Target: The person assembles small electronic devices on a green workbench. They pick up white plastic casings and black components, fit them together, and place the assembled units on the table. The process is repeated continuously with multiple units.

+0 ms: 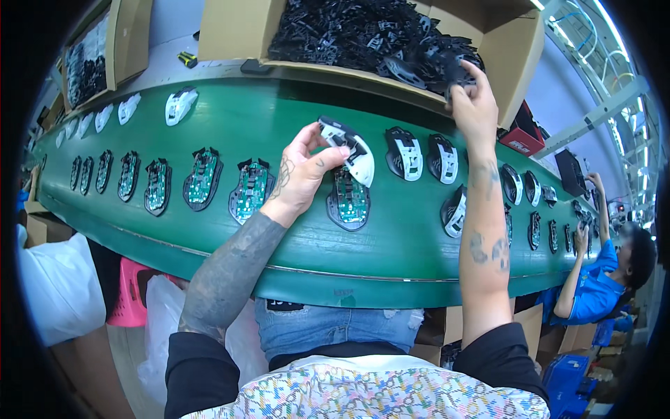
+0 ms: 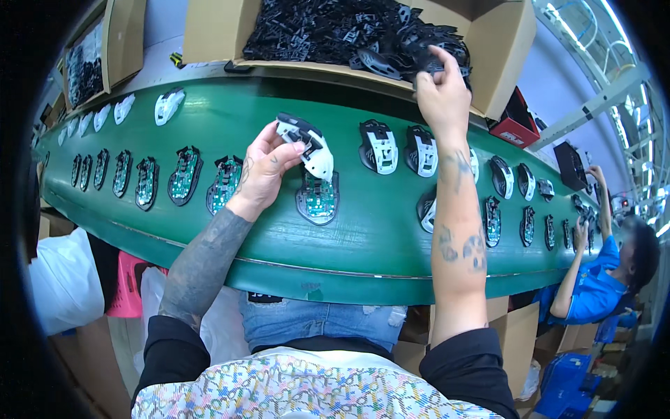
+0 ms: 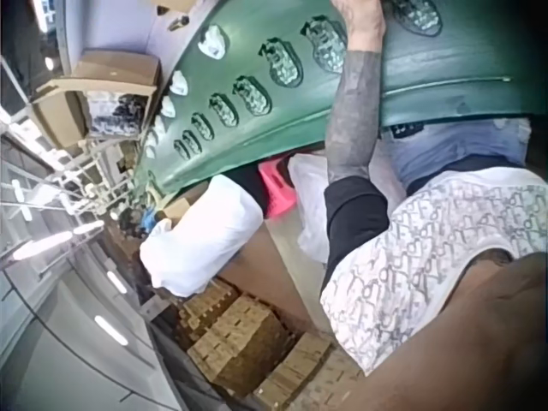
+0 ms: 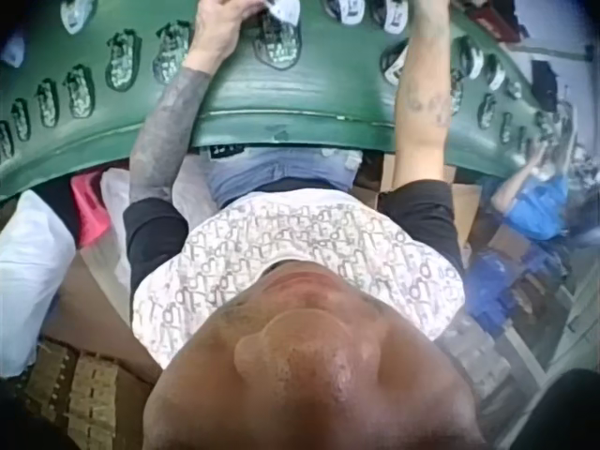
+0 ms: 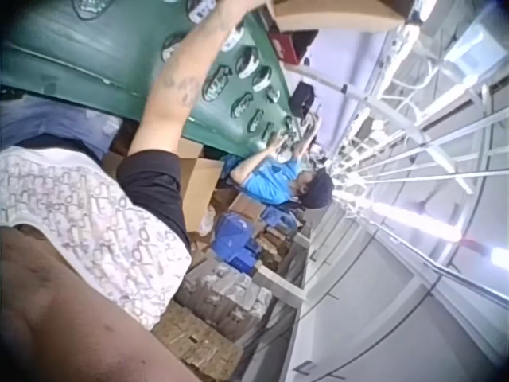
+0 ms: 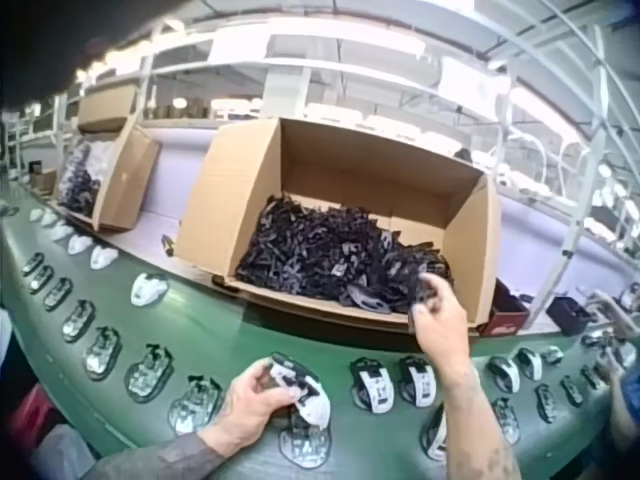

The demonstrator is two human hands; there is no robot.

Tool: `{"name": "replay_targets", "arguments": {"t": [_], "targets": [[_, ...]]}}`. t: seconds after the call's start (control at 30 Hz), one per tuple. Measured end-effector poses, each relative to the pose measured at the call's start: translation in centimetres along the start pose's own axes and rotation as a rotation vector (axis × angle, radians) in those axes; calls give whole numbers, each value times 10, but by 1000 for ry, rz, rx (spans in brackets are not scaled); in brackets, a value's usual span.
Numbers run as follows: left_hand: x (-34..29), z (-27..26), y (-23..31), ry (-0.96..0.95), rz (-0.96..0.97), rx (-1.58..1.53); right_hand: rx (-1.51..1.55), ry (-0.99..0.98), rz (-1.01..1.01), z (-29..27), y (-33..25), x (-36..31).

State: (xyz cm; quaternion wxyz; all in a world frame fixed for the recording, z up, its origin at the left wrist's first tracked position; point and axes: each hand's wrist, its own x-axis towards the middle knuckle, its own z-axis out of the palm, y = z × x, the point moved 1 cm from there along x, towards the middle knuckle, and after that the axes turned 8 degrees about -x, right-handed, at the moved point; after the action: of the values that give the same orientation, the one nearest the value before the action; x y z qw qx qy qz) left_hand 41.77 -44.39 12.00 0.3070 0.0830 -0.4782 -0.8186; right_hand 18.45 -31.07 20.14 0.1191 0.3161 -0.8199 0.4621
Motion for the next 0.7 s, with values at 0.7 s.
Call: {"name": "replay_targets", "arguments": {"t": [0.7], "targets": [[-11,15,-4,-19,-97,219,976,-654,69,22,2,-125]]}}
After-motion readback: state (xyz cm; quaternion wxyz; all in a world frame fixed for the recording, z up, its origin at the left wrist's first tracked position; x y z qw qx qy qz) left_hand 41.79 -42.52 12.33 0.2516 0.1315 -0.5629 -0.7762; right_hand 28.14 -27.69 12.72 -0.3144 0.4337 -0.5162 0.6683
